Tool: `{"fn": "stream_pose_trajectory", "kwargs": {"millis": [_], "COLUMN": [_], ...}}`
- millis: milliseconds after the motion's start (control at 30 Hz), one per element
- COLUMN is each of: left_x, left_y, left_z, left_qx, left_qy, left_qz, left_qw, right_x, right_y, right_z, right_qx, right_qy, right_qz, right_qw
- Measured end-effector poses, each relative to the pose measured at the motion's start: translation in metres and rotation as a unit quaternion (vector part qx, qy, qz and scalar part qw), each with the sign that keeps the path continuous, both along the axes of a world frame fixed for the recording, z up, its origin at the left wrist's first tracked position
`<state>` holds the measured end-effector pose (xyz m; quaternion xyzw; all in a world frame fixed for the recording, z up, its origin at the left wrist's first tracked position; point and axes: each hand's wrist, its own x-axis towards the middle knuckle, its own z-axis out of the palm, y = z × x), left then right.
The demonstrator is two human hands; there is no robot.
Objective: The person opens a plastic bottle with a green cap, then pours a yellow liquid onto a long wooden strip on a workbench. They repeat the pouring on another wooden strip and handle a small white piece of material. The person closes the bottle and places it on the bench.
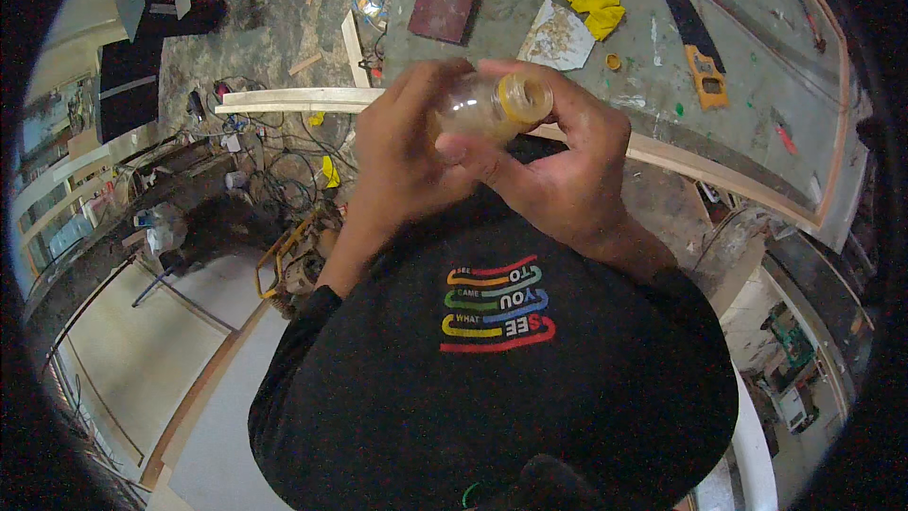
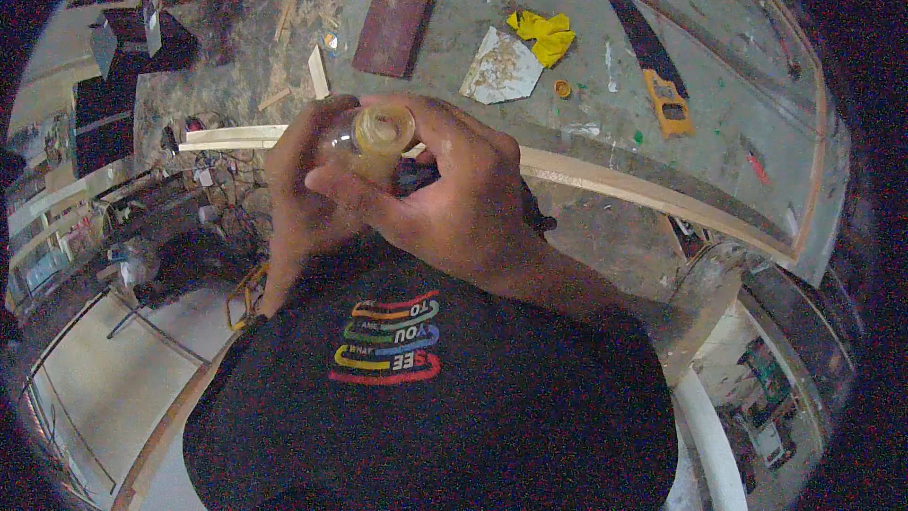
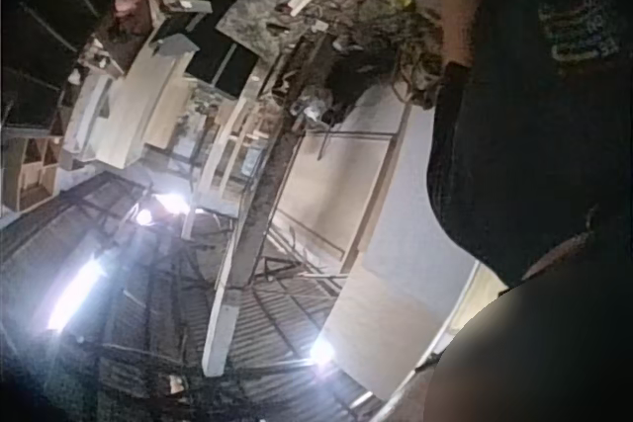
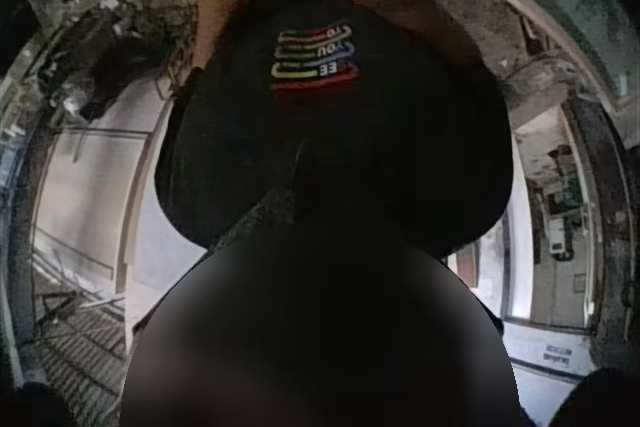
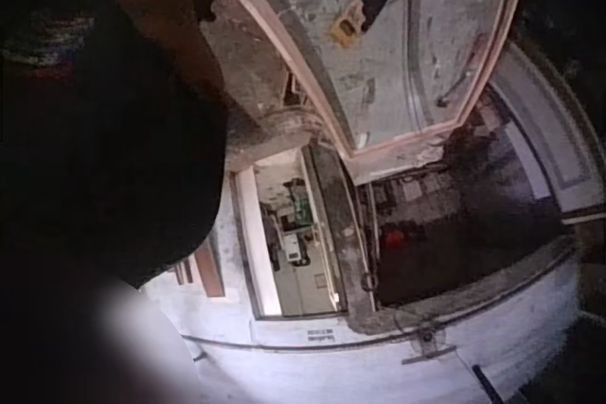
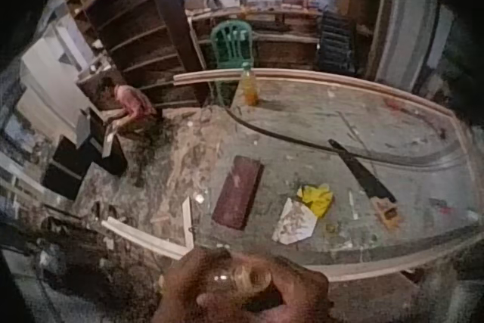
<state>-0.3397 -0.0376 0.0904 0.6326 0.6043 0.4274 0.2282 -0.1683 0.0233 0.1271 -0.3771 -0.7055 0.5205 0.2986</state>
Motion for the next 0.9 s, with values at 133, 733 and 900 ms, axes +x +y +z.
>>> {"fn": "stream_pose_trajectory", "kwargs": {"millis": [133,733,900], "left_x": [0.000,-0.003,0.003], "left_y": [0.000,-0.003,-0.005], "left_z": [0.009,0.026,0.028], "left_qx": [-0.012,-0.119,-0.108], "left_qy": [0.018,-0.066,-0.092], "left_qz": [0.008,-0.064,0.001], "left_qw": [1.000,0.989,0.990], "right_x": [-0.002,0.029,0.019], "right_y": [-0.002,0.013,0.006], "right_z": [0.003,0.000,0.010], "right_qx": [-0.078,-0.191,-0.092], "right_qy": [0.053,0.070,0.154], "right_qz": [0.020,0.142,0.117], "right_qw": [0.995,0.969,0.977]}}
